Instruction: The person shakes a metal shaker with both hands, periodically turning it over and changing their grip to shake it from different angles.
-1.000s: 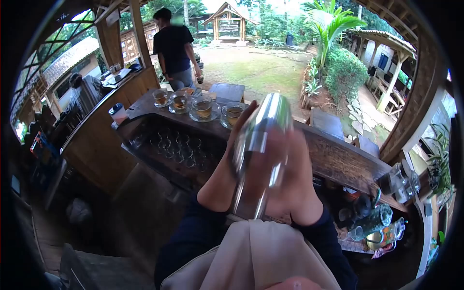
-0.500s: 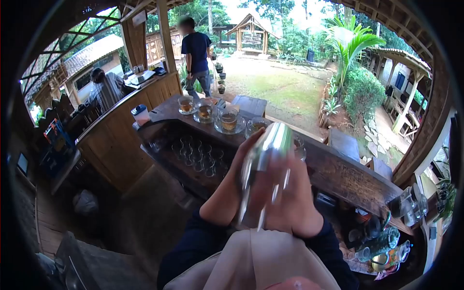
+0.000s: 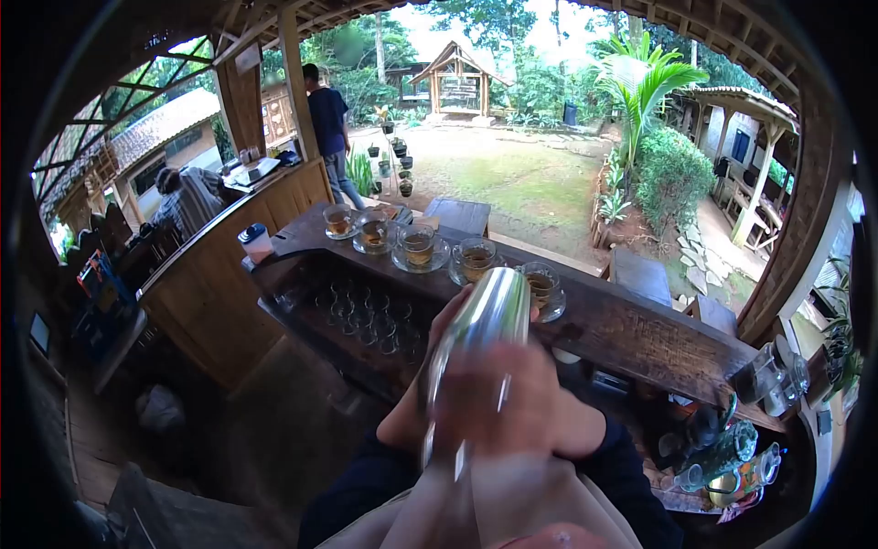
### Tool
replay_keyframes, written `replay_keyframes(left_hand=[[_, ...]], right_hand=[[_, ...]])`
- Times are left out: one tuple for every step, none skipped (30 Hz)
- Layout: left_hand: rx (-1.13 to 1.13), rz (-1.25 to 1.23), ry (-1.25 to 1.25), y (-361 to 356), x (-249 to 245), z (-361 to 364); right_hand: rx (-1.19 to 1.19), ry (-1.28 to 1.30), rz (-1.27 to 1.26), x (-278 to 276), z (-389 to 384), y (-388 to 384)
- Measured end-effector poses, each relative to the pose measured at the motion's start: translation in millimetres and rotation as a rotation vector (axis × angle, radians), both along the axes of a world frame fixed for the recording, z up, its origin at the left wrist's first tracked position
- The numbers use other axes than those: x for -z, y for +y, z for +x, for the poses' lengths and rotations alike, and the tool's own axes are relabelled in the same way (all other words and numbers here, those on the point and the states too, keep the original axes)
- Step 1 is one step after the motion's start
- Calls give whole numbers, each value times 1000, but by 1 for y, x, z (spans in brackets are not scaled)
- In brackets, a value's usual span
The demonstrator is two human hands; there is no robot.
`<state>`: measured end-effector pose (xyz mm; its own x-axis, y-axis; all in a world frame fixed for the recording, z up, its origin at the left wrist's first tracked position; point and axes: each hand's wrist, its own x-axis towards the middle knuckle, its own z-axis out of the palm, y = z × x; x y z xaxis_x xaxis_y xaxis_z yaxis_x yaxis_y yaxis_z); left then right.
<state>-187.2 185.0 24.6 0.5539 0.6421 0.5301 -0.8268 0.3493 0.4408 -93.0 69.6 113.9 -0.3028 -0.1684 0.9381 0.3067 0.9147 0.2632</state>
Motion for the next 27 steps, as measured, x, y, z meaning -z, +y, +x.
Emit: replay_keyframes(left_hand=[[166, -61, -31, -36, -39, -10], [66, 267, -385, -42, -44, 2], [-23, 400, -456, -46, -54, 5], [108, 188, -332, -47, -50, -6], [236, -25, -205, -48, -45, -18], [237, -30, -209, -28, -22, -12], [214, -114, -281, 9, 15, -3], [189, -197, -351, 27, 36, 5], [188, -198, -350, 18, 29, 10], [22, -350, -214, 2, 16, 15], [-142, -490, -74, -4, 7, 18], [183, -437, -255, 3, 11, 12], [511, -381, -429, 8, 18, 3], [197, -340, -192, -20, -11, 0], [402, -211, -19, -31, -41, -20], [185, 100, -253, -43, -50, -5], [-39, 417, -475, -49, -55, 13], [-87, 518, -493, -47, -55, 15], [-88, 524, -493, -50, -51, 10], [55, 115, -324, -56, -41, 1], [195, -296, -149, -58, -32, -4], [275, -301, -268, -35, -18, 6], [277, -296, -271, -21, -2, 11], [122, -478, -165, -12, 8, 15], [-35, -659, -55, -9, 21, 18], [-109, -349, -36, -23, 16, 12], [-280, -199, 53, -48, -24, 10]], right_hand=[[-182, -206, -3, -8, 10, -29], [-320, -375, 151, -21, 19, -36], [-318, -378, 147, -17, 16, -28], [-343, -203, 207, -6, 9, -15], [-365, -28, 266, -2, 6, -5], [-182, -64, 167, -14, 16, 9], [-310, -188, -524, 1, 22, 18], [-16, -57, -247, 12, 26, 51], [9, 109, -506, 20, 18, 72], [13, 178, -642, 18, 19, 65], [18, 247, -769, 10, 21, 57], [8, 106, -577, 3, 25, 44], [1, -34, -390, 0, 28, 26], [-28, -144, -206, -4, 27, 5], [-59, -254, -24, -6, 24, -12], [-153, -275, 159, -3, 23, -24], [-245, -290, 350, -1, 22, -29], [-247, -290, 356, 1, 21, -24], [-302, -162, 346, 6, 19, -16], [-357, -34, 331, 10, 19, -9], [-246, -167, 36, 6, 35, -1], [-114, -52, -284, 7, 32, 9], [-106, -28, -214, 16, 36, 46], [-38, 128, -636, 14, 28, 55], [-35, 127, -638, 13, 30, 50], [-5, 162, -583, 9, 34, 44], [19, 196, -514, -1, 37, 39]])
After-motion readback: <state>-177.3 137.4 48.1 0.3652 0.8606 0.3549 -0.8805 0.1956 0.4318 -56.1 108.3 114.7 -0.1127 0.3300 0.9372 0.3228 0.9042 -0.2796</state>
